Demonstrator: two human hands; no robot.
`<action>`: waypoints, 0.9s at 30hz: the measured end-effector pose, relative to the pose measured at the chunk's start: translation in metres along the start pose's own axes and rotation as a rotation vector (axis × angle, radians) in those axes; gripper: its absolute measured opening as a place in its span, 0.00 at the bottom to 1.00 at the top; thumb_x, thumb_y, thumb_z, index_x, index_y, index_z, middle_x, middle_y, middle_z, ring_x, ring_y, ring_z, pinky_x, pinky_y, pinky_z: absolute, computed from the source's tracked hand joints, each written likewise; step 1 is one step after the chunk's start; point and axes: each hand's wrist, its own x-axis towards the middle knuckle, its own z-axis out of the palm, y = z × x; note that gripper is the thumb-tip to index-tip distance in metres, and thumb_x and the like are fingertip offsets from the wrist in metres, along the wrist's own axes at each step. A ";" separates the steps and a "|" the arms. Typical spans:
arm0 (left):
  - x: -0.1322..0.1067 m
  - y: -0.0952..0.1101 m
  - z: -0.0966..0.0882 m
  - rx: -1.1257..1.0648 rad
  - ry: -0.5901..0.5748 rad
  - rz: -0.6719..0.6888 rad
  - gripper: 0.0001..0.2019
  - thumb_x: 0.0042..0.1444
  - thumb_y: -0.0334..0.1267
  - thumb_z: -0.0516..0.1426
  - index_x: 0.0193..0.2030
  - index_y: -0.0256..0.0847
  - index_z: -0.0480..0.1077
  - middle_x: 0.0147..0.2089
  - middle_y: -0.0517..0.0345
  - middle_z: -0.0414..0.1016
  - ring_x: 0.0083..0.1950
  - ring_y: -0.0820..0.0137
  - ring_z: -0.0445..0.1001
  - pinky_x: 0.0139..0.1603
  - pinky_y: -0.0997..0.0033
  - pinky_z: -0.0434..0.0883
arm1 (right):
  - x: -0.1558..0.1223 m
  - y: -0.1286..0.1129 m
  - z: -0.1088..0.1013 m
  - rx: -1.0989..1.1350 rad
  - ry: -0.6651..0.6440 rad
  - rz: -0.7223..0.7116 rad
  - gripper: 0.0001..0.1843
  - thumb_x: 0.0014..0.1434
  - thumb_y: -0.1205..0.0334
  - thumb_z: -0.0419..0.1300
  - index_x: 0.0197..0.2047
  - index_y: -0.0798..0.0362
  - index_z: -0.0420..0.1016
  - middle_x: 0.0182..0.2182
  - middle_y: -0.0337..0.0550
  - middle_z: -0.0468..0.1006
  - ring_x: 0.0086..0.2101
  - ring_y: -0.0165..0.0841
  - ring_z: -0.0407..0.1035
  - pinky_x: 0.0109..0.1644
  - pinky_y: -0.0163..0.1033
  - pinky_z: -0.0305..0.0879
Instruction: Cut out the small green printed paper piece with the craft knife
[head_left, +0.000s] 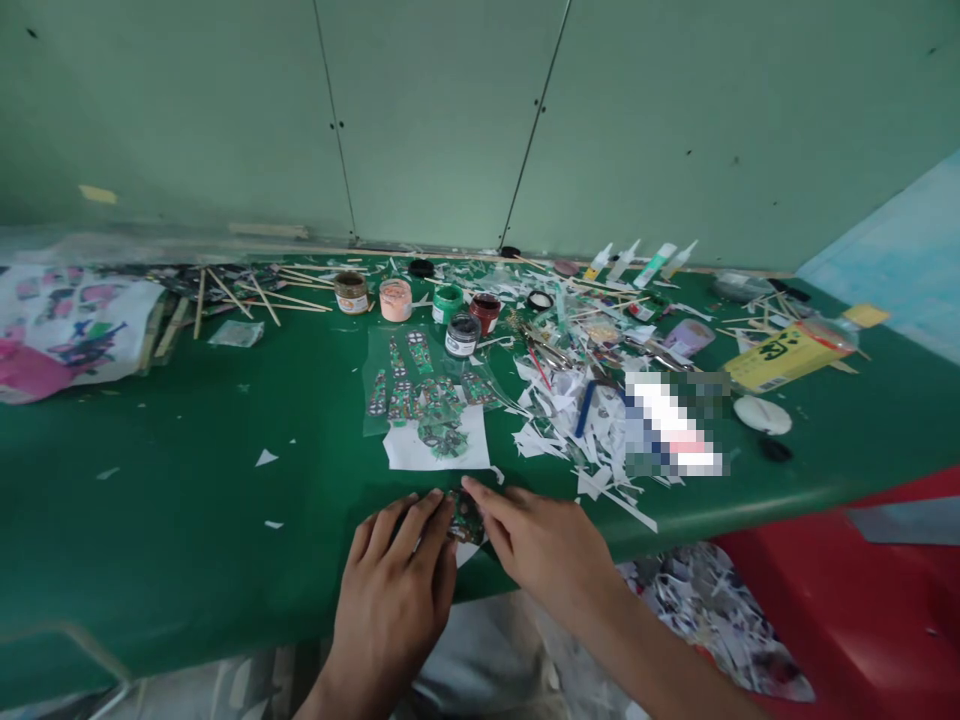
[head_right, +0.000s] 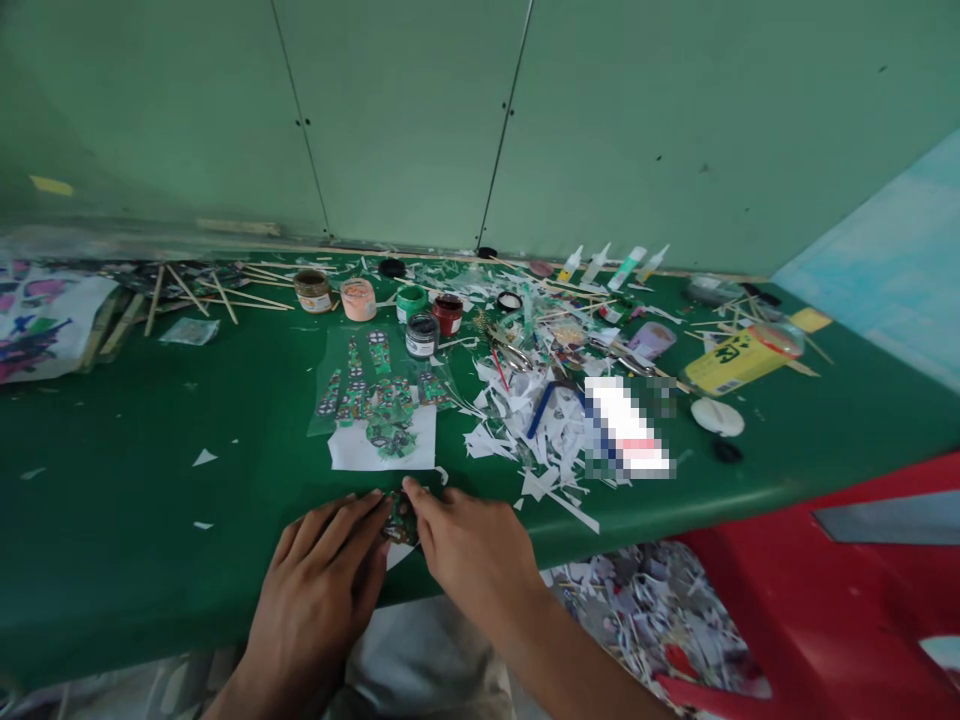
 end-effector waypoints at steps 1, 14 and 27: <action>0.000 0.000 0.000 0.001 -0.001 0.000 0.14 0.63 0.34 0.50 0.49 0.41 0.74 0.49 0.57 0.79 0.46 0.63 0.73 0.46 0.60 0.65 | 0.000 0.000 0.000 -0.002 0.001 -0.001 0.22 0.64 0.62 0.50 0.58 0.42 0.74 0.26 0.40 0.80 0.19 0.30 0.68 0.21 0.40 0.40; -0.001 0.001 0.000 0.009 -0.013 -0.013 0.13 0.63 0.34 0.50 0.49 0.41 0.74 0.49 0.56 0.79 0.47 0.62 0.73 0.46 0.60 0.65 | 0.002 0.001 -0.002 -0.013 -0.020 -0.044 0.23 0.61 0.64 0.52 0.58 0.43 0.74 0.26 0.41 0.80 0.18 0.30 0.66 0.21 0.39 0.42; 0.002 -0.002 -0.004 0.028 -0.032 0.023 0.14 0.63 0.34 0.51 0.51 0.42 0.73 0.49 0.57 0.79 0.46 0.63 0.73 0.44 0.60 0.66 | 0.017 0.013 -0.022 -0.176 -0.147 -0.288 0.25 0.60 0.70 0.55 0.60 0.52 0.71 0.28 0.45 0.78 0.18 0.27 0.63 0.21 0.39 0.42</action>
